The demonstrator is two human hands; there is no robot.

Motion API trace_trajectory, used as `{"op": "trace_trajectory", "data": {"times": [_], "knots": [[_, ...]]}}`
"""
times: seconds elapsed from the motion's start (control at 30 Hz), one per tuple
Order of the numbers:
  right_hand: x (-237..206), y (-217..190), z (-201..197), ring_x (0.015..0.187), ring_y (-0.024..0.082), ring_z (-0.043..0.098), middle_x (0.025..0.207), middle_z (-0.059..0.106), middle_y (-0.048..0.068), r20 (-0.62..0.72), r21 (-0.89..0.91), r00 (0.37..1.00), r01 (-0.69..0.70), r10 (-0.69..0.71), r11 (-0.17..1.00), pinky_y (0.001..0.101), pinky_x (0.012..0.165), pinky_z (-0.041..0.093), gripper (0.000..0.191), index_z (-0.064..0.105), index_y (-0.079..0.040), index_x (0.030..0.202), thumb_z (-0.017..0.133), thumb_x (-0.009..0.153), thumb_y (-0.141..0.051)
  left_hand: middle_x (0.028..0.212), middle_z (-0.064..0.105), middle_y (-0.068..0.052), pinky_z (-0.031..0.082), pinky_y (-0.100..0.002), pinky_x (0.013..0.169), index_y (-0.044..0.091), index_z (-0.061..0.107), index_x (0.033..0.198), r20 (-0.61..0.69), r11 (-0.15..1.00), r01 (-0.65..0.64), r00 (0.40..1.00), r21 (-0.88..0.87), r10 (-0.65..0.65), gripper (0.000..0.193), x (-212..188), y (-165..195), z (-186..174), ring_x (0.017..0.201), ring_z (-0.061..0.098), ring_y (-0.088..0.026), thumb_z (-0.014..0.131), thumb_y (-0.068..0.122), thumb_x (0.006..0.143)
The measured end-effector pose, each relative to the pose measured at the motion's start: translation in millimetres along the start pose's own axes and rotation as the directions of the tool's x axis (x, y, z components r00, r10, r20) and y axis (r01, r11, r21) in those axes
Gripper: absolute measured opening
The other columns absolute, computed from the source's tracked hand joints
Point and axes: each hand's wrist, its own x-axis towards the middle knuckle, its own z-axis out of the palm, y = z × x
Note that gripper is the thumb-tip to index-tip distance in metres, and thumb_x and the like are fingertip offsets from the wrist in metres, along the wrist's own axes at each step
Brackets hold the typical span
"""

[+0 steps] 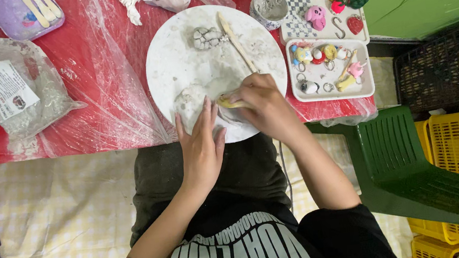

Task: The person shapes a heart-shaped clay piece on a round white bat, smoothing its edges with a sponge and a wooden sculpting tool. They roll small clay balls by hand, work pieces in their lap, and press and refine the clay forms on the bat.

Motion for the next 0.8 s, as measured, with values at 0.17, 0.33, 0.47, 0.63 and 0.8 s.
{"op": "trace_trajectory", "data": {"times": [0.17,0.33,0.47,0.63,0.8], "knots": [[-7,-3,-8,0.105,0.027,0.062,0.099,0.067,0.009,0.078,0.003,0.996,0.042,-0.042,0.999,0.0426,0.096,0.045,0.037,0.071,-0.01,0.106,0.081,0.072,-0.001,0.145,0.061,-0.015,0.013,-0.065,0.125,-0.003,0.019,0.16,0.004,0.999,-0.018,1.0,-0.028,0.018,0.074,4,-2,-3,0.138,0.057,-0.027,0.062,0.012,0.102],[-2,-5,-8,0.104,0.027,0.06,0.098,0.067,0.006,0.009,-0.047,1.0,-0.01,0.01,0.999,0.0392,0.094,0.043,0.034,0.074,-0.01,0.107,0.081,0.075,-0.001,0.15,0.057,-0.016,0.012,-0.065,0.125,-0.002,0.015,0.162,0.017,0.998,-0.044,0.999,-0.036,0.045,0.077,4,-4,-2,0.144,0.051,-0.028,0.063,0.012,0.102],[-4,-6,-15,0.101,0.023,0.062,0.093,0.068,0.001,0.1,-0.04,0.992,0.085,-0.081,0.996,0.0415,0.1,0.04,0.027,0.072,-0.011,0.1,0.085,0.076,-0.006,0.151,0.055,-0.015,0.012,-0.065,0.124,-0.002,0.012,0.162,0.044,0.999,-0.04,0.998,-0.037,0.041,0.081,6,-7,-2,0.146,0.047,-0.028,0.064,0.013,0.101],[-7,-4,-18,0.105,0.026,0.06,0.097,0.068,0.006,-0.024,-0.047,0.999,-0.043,0.041,0.998,0.0407,0.099,0.041,0.032,0.071,-0.009,0.102,0.081,0.072,-0.001,0.15,0.054,-0.014,0.011,-0.065,0.123,0.0,0.012,0.162,0.084,0.999,-0.04,0.996,-0.028,0.042,0.082,8,-7,-2,0.146,0.045,-0.026,0.065,0.014,0.1],[-2,-4,-5,0.107,0.025,0.062,0.096,0.068,0.007,0.061,-0.094,0.994,0.095,-0.09,0.991,0.0437,0.103,0.04,0.035,0.07,-0.007,0.106,0.081,0.073,-0.001,0.148,0.054,-0.016,0.011,-0.065,0.123,0.004,0.012,0.162,0.117,0.994,-0.071,0.99,-0.084,0.081,0.088,17,-9,-12,0.145,0.044,-0.027,0.069,0.014,0.095]]}}
